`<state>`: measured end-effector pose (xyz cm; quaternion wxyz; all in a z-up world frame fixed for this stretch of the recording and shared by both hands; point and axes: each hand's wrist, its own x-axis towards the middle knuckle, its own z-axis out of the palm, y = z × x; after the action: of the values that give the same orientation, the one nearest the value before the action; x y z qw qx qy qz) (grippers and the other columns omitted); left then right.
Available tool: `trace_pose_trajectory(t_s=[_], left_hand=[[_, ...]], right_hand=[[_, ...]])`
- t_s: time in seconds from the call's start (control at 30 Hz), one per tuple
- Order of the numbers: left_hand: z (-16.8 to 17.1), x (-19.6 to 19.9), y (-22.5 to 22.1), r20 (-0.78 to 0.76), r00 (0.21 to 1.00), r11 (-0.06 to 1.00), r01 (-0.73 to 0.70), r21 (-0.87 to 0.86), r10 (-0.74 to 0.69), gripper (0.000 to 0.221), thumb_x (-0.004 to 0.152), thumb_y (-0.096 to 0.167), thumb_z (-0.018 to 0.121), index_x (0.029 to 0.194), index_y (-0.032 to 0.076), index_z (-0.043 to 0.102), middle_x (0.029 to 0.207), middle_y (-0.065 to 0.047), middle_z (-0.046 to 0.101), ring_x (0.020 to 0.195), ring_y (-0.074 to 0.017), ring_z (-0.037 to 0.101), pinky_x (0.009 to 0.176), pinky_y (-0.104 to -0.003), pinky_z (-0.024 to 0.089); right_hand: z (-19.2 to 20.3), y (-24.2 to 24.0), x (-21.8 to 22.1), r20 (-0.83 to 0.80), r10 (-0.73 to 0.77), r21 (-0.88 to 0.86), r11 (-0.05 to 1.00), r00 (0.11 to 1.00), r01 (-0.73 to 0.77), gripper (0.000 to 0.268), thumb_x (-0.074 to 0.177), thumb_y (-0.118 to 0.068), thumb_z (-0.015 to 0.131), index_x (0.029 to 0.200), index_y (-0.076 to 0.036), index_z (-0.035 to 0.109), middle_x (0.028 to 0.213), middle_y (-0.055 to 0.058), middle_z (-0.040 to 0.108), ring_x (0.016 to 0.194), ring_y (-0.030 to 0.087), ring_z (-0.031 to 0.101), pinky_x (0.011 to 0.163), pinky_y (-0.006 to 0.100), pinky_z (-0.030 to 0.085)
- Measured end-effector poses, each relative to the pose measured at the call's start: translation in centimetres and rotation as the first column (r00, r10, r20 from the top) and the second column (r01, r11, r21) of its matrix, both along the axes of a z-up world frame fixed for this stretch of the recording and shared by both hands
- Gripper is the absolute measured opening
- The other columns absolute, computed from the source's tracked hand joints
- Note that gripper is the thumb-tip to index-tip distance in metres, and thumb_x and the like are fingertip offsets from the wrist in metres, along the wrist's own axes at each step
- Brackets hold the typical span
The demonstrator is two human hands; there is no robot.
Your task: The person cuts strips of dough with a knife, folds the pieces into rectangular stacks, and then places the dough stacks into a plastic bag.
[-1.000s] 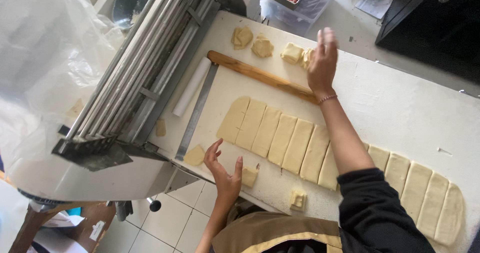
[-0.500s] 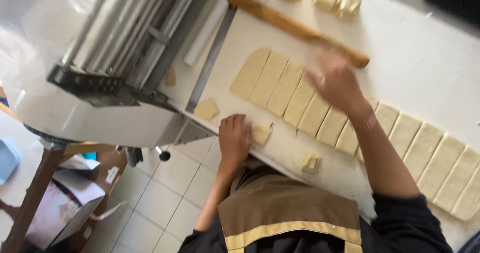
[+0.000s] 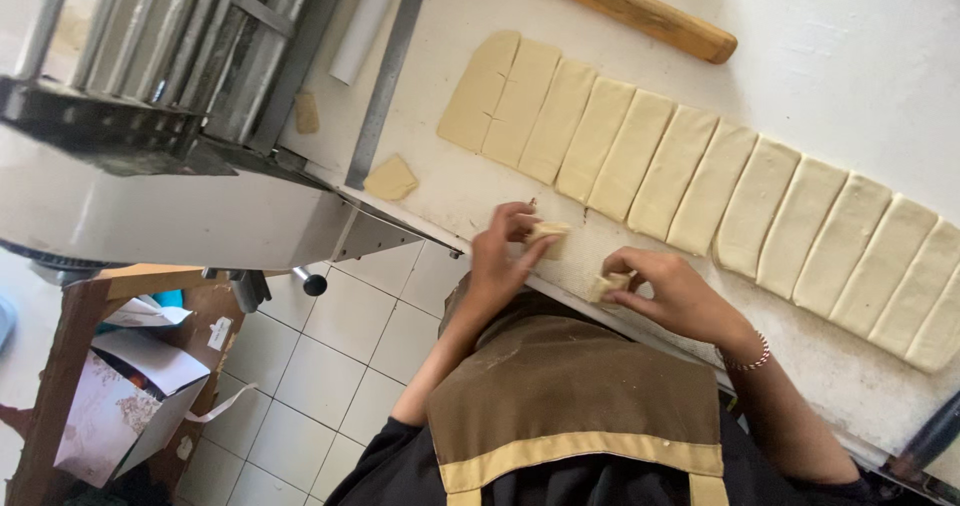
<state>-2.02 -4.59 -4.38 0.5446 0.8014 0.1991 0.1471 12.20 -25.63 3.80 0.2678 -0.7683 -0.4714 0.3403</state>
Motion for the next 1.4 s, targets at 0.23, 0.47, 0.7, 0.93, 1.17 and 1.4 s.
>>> trace_pose_trajectory(t_s=[0.23, 0.47, 0.7, 0.93, 1.17, 1.4], left_hand=[[0.8, 0.7, -1.9, 0.084, 0.996, 0.912, 0.027, -0.409, 0.008, 0.039, 0.096, 0.015, 0.069, 0.130, 0.003, 0.053, 0.101, -0.014, 0.077, 0.093, -0.0204, 0.077, 0.081, -0.032, 0.064], [0.3, 0.7, -1.3, 0.090, 0.996, 0.892, 0.030, -0.451, 0.012, 0.049, 0.094, 0.017, 0.074, 0.133, 0.003, 0.048, 0.111, -0.017, 0.073, 0.104, -0.0222, 0.075, 0.092, -0.033, 0.063], [-0.8, 0.3, 1.5, 0.141, 0.984, 0.917, -0.152, 0.368, 0.107, 0.043, 0.086, 0.017, 0.080, 0.122, 0.005, 0.060, 0.115, -0.015, 0.072, 0.107, -0.0324, 0.068, 0.094, -0.043, 0.055], [0.4, -3.8, 13.1, 0.064, 0.848, 0.433, -0.332, 0.838, 0.527, 0.044, 0.090, 0.014, 0.070, 0.130, 0.001, 0.058, 0.129, -0.017, 0.060, 0.122, -0.0362, 0.056, 0.111, -0.055, 0.037], [3.6, -4.9, 11.5, -0.090, 0.878, 0.735, -0.332, 0.592, 0.469, 0.030, 0.094, 0.012, 0.071, 0.120, -0.002, 0.068, 0.115, -0.020, 0.058, 0.109, -0.0361, 0.055, 0.099, -0.047, 0.044], [4.7, -4.0, 7.0, -0.017, 0.989, 0.989, -0.144, 0.041, 0.145, 0.020, 0.095, 0.017, 0.075, 0.110, 0.005, 0.069, 0.105, -0.011, 0.075, 0.089, -0.0150, 0.077, 0.070, -0.027, 0.062]], right_hand=[[-1.3, 3.6, -2.3, -0.113, -0.328, 0.345, 0.872, 0.938, 0.347, 0.026, 0.087, -0.016, 0.076, 0.110, -0.005, 0.074, 0.102, 0.010, 0.077, 0.078, 0.016, 0.072, 0.073, 0.031, 0.059], [-3.5, 6.3, -3.7, 0.024, -0.380, 0.422, 0.842, 0.925, 0.335, 0.022, 0.092, -0.015, 0.076, 0.113, -0.009, 0.075, 0.113, 0.013, 0.059, 0.096, 0.022, 0.068, 0.083, 0.032, 0.062], [-4.2, 6.1, -3.9, 0.272, -0.427, 0.390, 0.868, 0.863, 0.307, 0.033, 0.094, -0.018, 0.071, 0.124, -0.005, 0.068, 0.118, 0.015, 0.059, 0.104, 0.028, 0.063, 0.088, 0.039, 0.055], [-6.7, 6.0, -4.5, 0.437, -0.421, 0.386, 0.886, 0.795, 0.257, 0.033, 0.099, -0.019, 0.067, 0.126, -0.001, 0.066, 0.116, 0.014, 0.063, 0.102, 0.026, 0.065, 0.090, 0.037, 0.057], [-5.7, 6.6, -5.3, 0.187, -0.503, 0.349, 0.837, 0.844, 0.422, 0.035, 0.097, -0.023, 0.069, 0.123, 0.000, 0.066, 0.112, 0.017, 0.060, 0.082, 0.019, 0.069, 0.069, 0.028, 0.063], [-3.5, 6.9, -5.2, 0.435, -0.427, 0.285, 0.901, 0.793, 0.328, 0.046, 0.091, -0.038, 0.067, 0.124, -0.005, 0.063, 0.110, 0.015, 0.057, 0.082, 0.028, 0.067, 0.068, 0.034, 0.061]])
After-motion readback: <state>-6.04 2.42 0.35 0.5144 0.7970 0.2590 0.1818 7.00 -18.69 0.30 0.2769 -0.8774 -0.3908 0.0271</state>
